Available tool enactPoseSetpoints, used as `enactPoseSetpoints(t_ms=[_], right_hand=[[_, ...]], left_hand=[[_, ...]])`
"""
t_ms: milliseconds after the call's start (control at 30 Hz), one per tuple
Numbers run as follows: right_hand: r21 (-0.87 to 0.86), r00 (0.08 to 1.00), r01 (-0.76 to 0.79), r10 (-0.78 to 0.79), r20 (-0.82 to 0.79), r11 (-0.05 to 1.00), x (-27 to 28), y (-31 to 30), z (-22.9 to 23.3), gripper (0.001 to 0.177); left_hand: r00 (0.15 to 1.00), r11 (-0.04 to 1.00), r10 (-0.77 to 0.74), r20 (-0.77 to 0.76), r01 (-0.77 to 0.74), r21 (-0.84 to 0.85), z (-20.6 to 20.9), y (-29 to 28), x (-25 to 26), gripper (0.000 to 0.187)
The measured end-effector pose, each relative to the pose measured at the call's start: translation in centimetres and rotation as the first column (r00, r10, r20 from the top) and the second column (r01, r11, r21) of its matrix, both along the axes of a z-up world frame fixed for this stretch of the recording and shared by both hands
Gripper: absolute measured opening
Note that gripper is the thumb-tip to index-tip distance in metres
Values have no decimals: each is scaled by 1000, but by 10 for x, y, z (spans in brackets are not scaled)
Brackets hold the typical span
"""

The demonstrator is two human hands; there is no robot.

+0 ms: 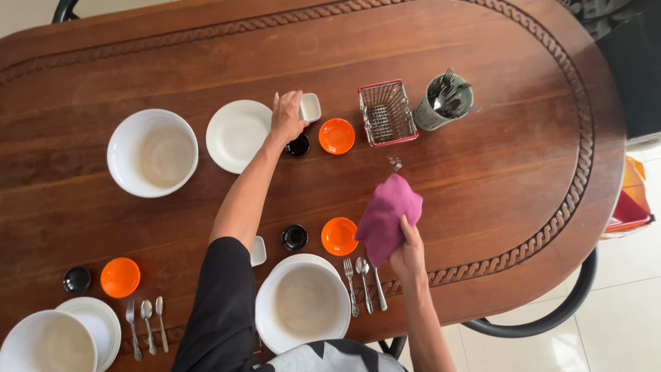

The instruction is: The person dries several small kitchen items with a purple cloth at a wooden table. They wipe an orange lid, a black lid, and a white square dish, then place each item on the table after drying.

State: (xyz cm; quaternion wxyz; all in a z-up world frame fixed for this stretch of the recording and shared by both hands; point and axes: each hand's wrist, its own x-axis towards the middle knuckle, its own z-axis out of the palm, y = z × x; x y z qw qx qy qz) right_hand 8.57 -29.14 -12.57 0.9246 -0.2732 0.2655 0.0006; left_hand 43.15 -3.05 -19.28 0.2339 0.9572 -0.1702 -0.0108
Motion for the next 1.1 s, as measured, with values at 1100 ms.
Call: enactPoseSetpoints(t_ms=[1100], right_hand=[[-532, 895, -139, 336, 294, 835, -204, 168, 195, 39]], left_hand=[[930, 653, -81, 359, 322, -686, 305, 65, -495, 61]])
